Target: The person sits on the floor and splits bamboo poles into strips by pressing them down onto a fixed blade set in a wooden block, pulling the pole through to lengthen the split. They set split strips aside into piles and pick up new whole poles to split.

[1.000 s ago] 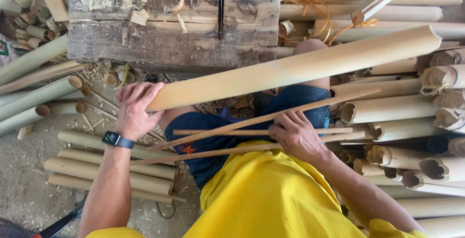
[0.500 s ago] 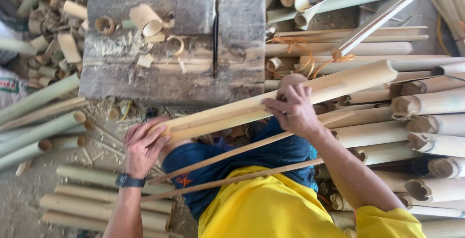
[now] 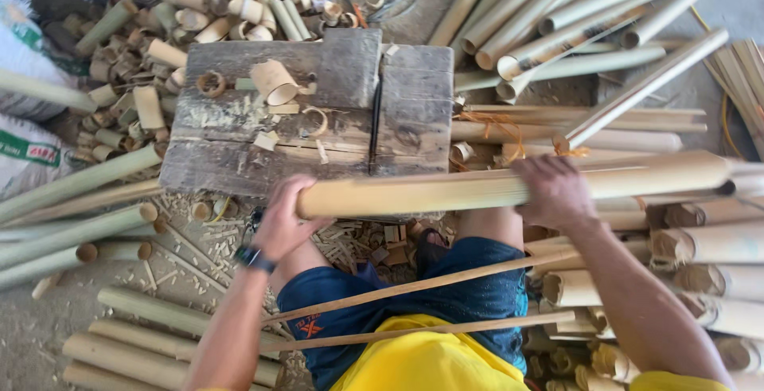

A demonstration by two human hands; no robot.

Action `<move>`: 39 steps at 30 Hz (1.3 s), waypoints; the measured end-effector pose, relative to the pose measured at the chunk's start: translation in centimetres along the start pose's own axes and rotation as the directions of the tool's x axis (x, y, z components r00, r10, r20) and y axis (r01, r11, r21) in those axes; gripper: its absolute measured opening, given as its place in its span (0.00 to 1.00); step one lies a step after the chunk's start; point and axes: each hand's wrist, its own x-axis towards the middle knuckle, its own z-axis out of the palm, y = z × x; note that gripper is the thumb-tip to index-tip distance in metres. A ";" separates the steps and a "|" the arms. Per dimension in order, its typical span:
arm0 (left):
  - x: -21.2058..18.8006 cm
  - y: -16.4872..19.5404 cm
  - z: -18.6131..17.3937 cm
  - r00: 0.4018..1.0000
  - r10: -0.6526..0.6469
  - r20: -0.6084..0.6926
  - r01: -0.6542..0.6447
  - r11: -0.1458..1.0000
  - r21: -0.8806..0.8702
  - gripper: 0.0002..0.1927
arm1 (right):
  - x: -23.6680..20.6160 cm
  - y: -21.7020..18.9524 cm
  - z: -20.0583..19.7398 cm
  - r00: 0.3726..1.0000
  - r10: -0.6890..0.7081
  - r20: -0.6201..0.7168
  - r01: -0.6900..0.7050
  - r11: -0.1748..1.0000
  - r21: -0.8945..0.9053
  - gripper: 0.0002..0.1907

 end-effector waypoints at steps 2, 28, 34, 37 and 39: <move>3.9 -0.8 2.4 0.999 0.024 -0.023 -0.026 0.998 -0.055 0.41 | 1.2 2.3 -0.8 0.999 0.051 -0.001 -0.051 0.998 -0.024 0.33; 18.8 -6.0 7.1 0.921 -0.380 -0.085 0.383 0.847 0.368 0.25 | 8.5 4.3 1.9 0.972 0.085 -0.217 -0.101 0.993 -0.061 0.39; 15.9 -5.2 7.5 0.972 -0.136 -0.191 0.196 0.919 0.343 0.25 | 10.2 5.0 0.3 0.911 0.284 0.300 -0.259 0.958 -0.121 0.45; 15.4 -5.3 7.4 0.962 0.084 -0.261 0.023 0.924 0.382 0.24 | 10.4 4.9 -0.2 0.881 0.319 0.348 -0.301 0.948 -0.105 0.47; 16.4 -5.4 7.2 0.986 -0.047 -0.159 0.099 0.936 0.338 0.24 | 10.2 4.6 -0.3 0.907 0.311 0.283 -0.296 0.950 -0.097 0.47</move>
